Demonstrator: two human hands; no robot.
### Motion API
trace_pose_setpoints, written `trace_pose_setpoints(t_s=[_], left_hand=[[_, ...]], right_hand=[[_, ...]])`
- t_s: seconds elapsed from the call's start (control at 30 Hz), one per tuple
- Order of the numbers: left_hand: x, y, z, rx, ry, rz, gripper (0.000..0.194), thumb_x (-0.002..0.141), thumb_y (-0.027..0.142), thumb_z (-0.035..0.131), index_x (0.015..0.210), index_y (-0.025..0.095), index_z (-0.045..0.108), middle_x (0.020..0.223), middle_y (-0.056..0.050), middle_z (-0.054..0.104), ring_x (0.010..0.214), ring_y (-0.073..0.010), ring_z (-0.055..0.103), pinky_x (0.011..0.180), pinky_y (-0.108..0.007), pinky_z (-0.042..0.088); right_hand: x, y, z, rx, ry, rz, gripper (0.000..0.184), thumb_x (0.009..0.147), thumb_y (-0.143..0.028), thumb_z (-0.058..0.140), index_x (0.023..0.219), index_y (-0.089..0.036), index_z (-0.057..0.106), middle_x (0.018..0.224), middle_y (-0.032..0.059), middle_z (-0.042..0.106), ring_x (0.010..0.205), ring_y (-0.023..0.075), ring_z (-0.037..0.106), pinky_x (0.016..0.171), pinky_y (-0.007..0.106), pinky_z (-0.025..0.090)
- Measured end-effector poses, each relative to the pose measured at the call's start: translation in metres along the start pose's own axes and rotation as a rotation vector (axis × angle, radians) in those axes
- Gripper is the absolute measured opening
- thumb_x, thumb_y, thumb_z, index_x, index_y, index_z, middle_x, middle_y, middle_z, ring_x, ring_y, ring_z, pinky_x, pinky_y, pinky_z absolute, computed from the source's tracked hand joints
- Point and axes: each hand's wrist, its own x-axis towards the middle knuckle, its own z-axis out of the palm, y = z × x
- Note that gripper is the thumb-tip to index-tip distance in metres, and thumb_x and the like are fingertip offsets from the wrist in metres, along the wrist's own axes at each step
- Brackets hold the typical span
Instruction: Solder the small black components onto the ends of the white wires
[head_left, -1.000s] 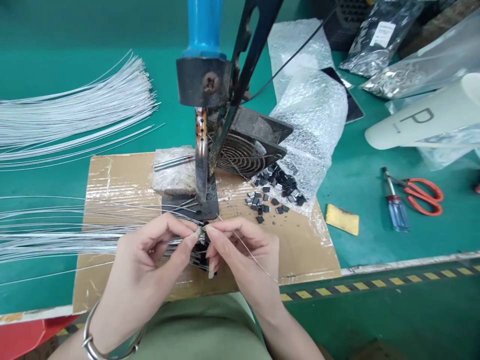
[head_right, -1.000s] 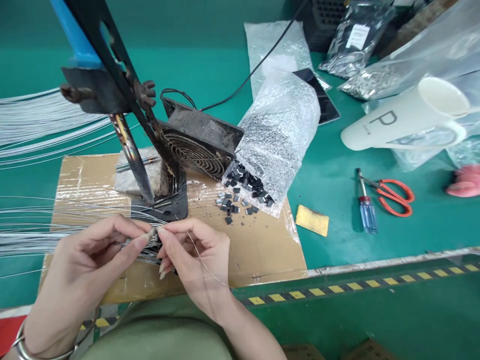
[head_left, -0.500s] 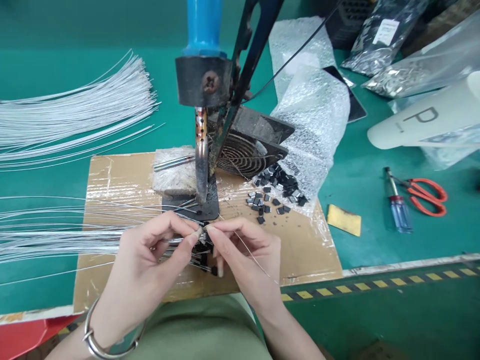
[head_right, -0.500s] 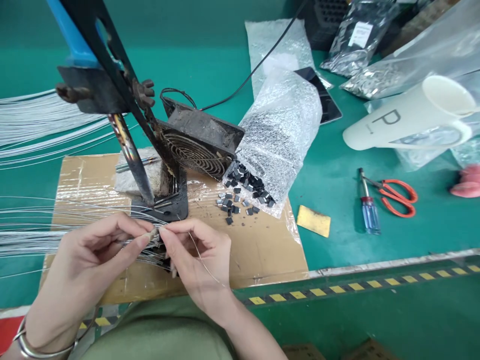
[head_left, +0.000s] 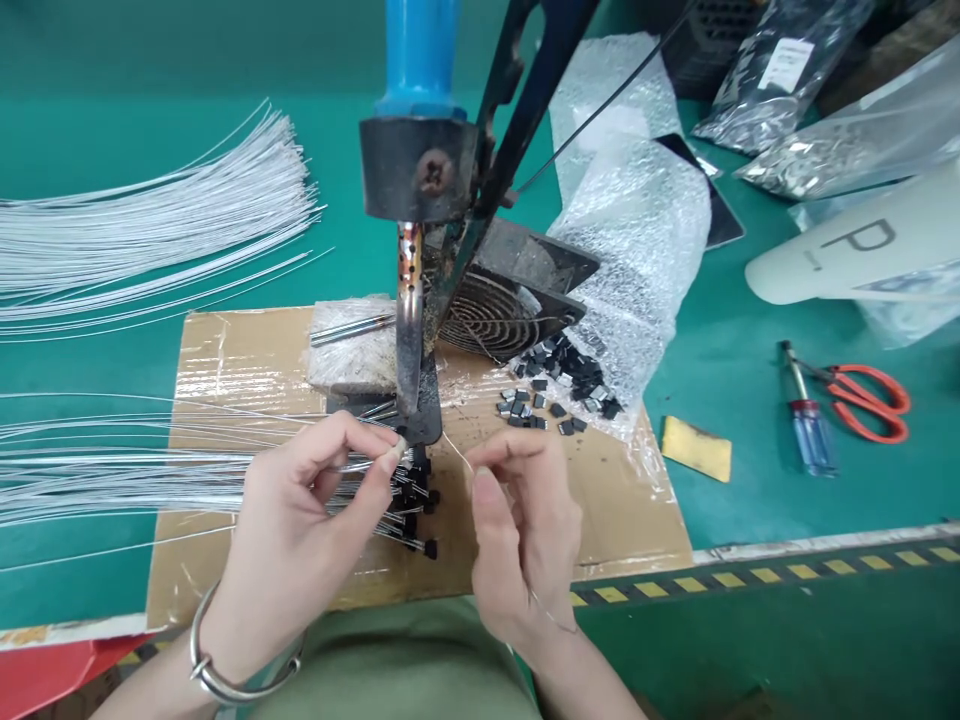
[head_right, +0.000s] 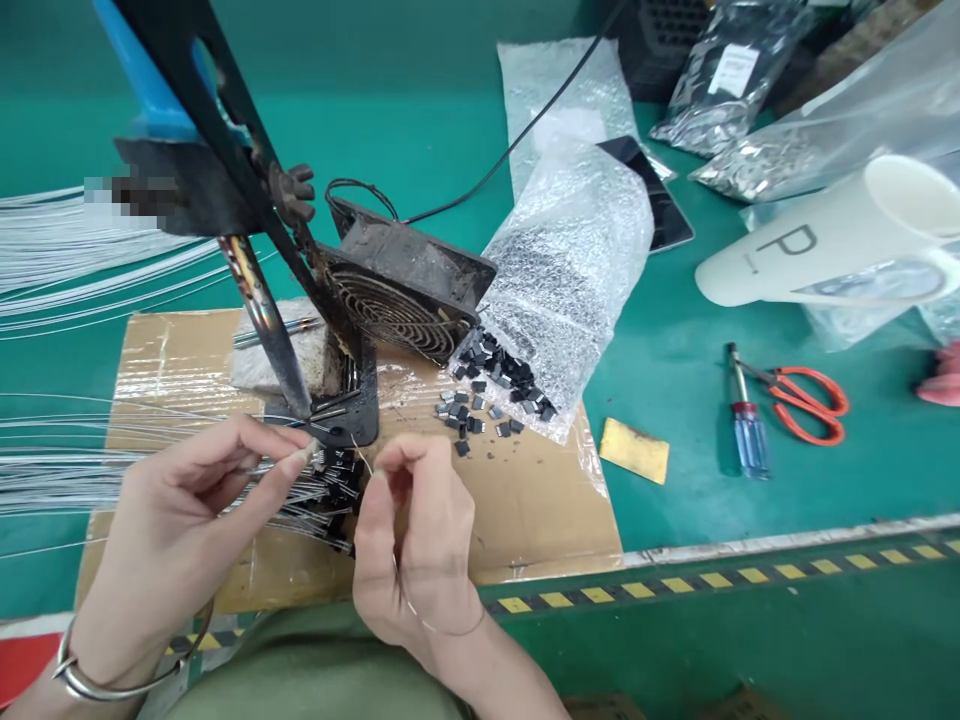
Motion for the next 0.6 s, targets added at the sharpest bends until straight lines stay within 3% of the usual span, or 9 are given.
trace_pose_setpoints(t_s=[0.1,0.27,0.6], left_hand=[[0.001,0.001,-0.001,0.015,0.013,-0.006,0.010,0.088,0.027,0.073,0.079,0.023,0.073,0.090,0.001,0.080,0.071,-0.0130,0.069,0.052,-0.023,0.042],[0.003,0.005,-0.002,-0.016,0.026,-0.003,0.010,0.088,0.028,0.073,0.079,0.023,0.073,0.090,0.000,0.080,0.073,-0.0140,0.070,0.054,-0.023,0.044],[0.014,0.008,-0.001,0.054,0.067,0.028,0.010,0.086,0.027,0.073,0.076,0.024,0.071,0.080,0.003,0.075,0.063,-0.0112,0.061,0.046,-0.023,0.031]], right_hand=[[0.004,-0.002,-0.001,0.009,-0.007,-0.040,0.018,0.103,-0.016,0.051,0.086,-0.023,0.049,0.082,-0.0012,0.053,0.070,0.0126,0.052,0.066,0.028,0.046],[0.008,-0.012,0.000,0.222,-0.044,-0.006,0.015,0.099,-0.012,0.059,0.090,-0.023,0.057,0.120,0.0068,0.073,0.118,0.0210,0.069,0.103,0.038,0.054],[0.018,-0.014,0.007,0.307,-0.012,0.060,0.020,0.093,-0.007,0.066,0.083,-0.024,0.060,0.118,0.0033,0.081,0.112,0.0169,0.077,0.101,0.030,0.059]])
